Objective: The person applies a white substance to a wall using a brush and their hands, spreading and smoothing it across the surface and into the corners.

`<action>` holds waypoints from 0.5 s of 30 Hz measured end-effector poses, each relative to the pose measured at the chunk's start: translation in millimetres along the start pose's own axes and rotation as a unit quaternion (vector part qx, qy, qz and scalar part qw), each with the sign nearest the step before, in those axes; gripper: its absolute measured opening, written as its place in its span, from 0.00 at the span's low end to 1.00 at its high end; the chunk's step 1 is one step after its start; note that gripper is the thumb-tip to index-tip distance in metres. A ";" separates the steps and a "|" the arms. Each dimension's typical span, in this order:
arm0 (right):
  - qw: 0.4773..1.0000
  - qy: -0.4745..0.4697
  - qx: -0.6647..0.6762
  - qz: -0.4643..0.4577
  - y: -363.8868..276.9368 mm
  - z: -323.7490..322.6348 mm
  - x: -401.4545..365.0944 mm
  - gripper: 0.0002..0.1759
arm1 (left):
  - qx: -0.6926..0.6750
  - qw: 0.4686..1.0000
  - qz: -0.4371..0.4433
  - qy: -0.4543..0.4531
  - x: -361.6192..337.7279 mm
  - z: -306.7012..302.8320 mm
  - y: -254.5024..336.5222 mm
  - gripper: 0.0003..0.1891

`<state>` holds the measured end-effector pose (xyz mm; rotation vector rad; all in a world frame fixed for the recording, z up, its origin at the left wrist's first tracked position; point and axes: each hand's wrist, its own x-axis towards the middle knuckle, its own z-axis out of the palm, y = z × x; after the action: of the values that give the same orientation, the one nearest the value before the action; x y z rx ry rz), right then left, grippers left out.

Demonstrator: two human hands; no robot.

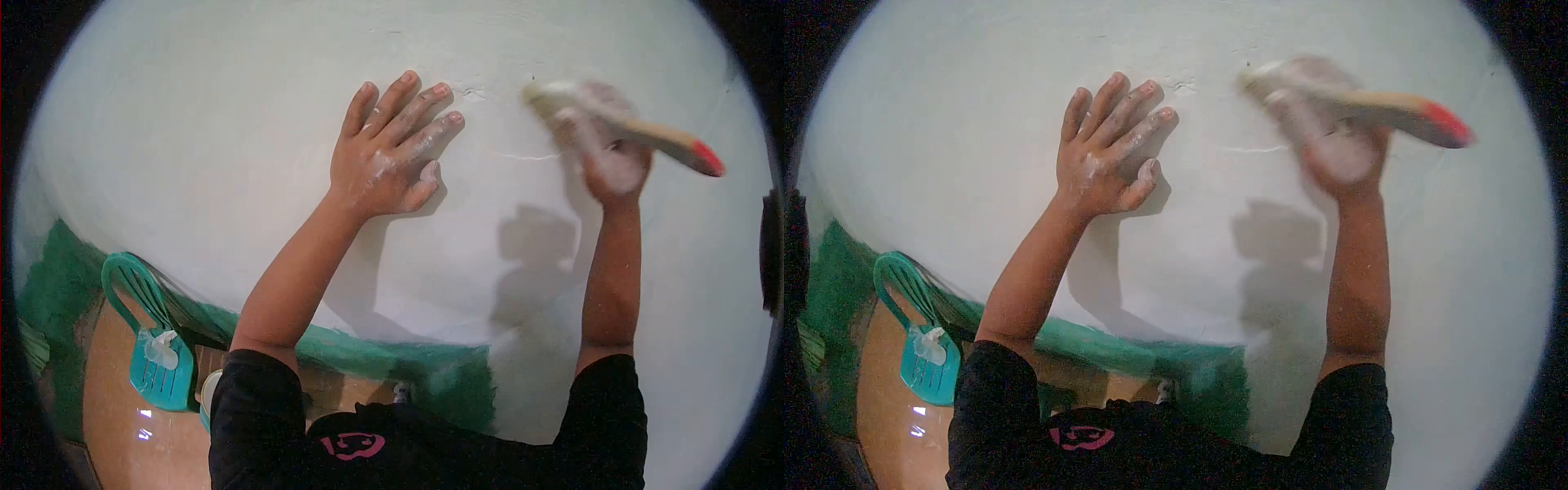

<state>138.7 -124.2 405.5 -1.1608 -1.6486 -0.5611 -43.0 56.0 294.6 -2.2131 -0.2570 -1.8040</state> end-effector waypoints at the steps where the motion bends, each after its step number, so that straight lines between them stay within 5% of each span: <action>1: 0.993 0.069 -0.090 -0.041 -3.9 -10.0 9.0 0.19 | -0.003 1.000 0.000 0.003 0.7 -0.2 -0.5 0.30; 2: 0.993 0.068 -0.091 -0.040 0.5 -13.4 9.6 0.19 | -0.006 1.000 0.001 0.007 1.4 0.0 -0.6 0.30; 4: 0.957 0.261 -0.060 -0.110 14.9 -15.9 0.4 0.22 | -0.004 1.000 -0.001 0.010 1.8 1.2 0.0 0.30; 8: 0.940 0.098 -0.200 -0.259 25.4 9.8 -45.5 0.14 | 0.003 1.000 -0.005 0.014 1.6 0.5 1.2 0.29; 10: 0.965 0.051 -0.190 -0.173 9.3 19.5 -56.1 0.15 | 0.003 1.000 -0.006 0.018 2.4 1.2 2.1 0.29; 15: 0.961 0.266 -0.073 -0.015 8.3 -16.0 -42.0 0.24 | 0.012 1.000 -0.008 0.020 4.0 2.0 5.3 0.30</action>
<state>155.0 -151.1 372.4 -0.9773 -1.1759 -0.9371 -38.7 51.5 297.6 -2.1617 -0.2878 -1.8428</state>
